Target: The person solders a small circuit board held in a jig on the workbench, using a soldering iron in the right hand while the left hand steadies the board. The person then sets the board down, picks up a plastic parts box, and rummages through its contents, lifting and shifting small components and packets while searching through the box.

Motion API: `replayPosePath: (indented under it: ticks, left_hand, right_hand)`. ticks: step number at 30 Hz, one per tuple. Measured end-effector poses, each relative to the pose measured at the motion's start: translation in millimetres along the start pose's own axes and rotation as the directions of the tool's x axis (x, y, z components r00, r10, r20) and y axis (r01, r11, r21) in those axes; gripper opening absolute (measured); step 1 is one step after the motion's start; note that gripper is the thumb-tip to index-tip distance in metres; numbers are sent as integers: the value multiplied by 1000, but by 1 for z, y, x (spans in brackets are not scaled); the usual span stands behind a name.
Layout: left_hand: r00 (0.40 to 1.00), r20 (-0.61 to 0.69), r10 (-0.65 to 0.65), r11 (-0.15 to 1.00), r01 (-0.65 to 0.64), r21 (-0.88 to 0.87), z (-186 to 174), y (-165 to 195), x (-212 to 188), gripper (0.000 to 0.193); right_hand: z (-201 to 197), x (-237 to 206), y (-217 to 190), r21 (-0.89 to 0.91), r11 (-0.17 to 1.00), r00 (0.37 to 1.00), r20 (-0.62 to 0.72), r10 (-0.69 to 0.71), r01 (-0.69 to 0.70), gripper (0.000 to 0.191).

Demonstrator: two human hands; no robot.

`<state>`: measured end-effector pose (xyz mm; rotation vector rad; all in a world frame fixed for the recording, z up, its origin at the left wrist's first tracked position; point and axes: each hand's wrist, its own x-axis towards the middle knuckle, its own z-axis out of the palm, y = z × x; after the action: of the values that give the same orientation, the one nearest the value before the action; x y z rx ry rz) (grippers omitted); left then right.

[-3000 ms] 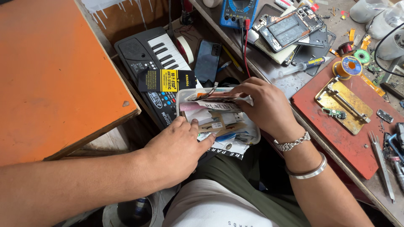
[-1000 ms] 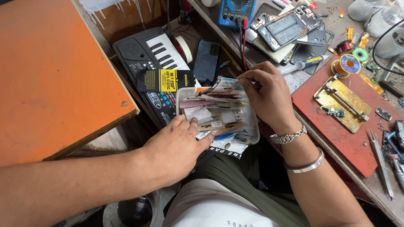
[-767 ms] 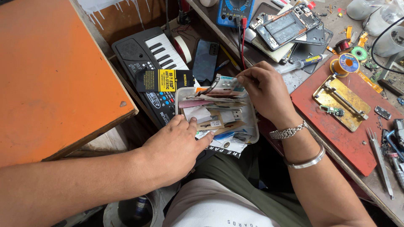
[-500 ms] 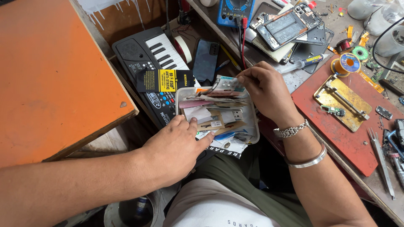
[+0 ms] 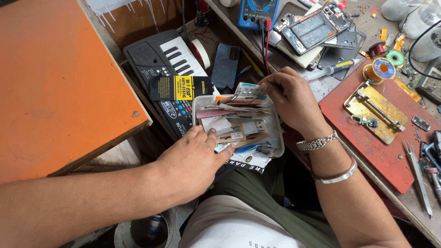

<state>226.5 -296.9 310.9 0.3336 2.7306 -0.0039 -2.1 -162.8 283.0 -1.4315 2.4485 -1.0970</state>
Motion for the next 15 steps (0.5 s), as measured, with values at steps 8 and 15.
replayPosePath:
  ticks: [8, 15]
  left_hand:
    - [1000, -20, -18, 1000, 18, -13, 2, -1, 0, 73]
    - [990, -141, -19, 999, 12, -49, -1, -5, -1, 68]
  right_hand:
    - [12, -7, -5, -151, 967, 979, 28, -203, 205, 13]
    - [10, -16, -9, -130, 975, 983, -22, -182, 177, 23]
